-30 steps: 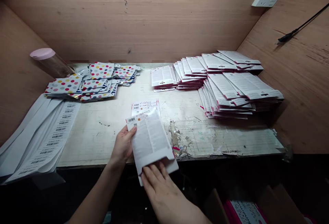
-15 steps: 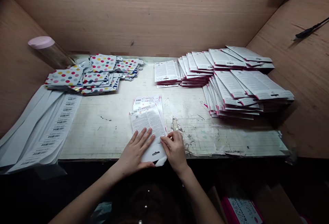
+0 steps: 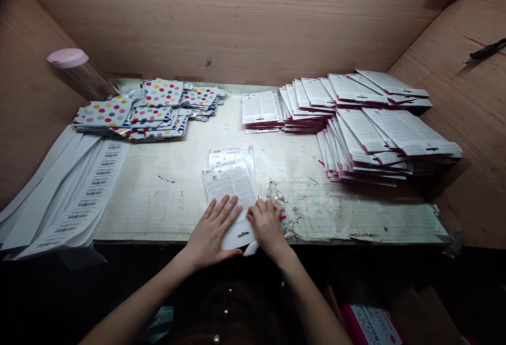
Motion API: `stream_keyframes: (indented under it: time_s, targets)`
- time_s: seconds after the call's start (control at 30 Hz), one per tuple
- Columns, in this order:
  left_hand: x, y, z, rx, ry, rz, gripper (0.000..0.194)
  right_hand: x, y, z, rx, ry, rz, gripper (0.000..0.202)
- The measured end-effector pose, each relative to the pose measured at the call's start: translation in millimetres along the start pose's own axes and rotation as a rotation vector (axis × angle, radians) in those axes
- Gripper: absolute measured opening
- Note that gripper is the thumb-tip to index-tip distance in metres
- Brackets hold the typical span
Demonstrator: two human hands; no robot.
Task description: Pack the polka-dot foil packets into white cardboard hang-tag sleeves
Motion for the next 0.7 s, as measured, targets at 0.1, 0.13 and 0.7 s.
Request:
stream_keyframes:
  time_s: [0.1,0.13,0.7]
  targets:
    - [0,1,0.3,-0.012,-0.003,0.002,0.103,-8,10,-1,-0.030,0.034,0.050,0.013]
    - [0,1,1.0,-0.016,-0.004,-0.002,0.103,-18,14,-1,-0.019,0.066,0.082,0.013]
    - [-30,15,29.3,-0.335,-0.439,0.250,0.017,-13,23,17,0.351,0.134,0.131,0.015]
Point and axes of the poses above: each hand's wrist, its own x-axis towards the middle knuckle, its own z-axis out of the back of the hand, y = z × x, the point moved 10 cm from there along x, towards the middle knuckle, and after that the axes turned 14 degrees about -z, right-handed, at the moved point
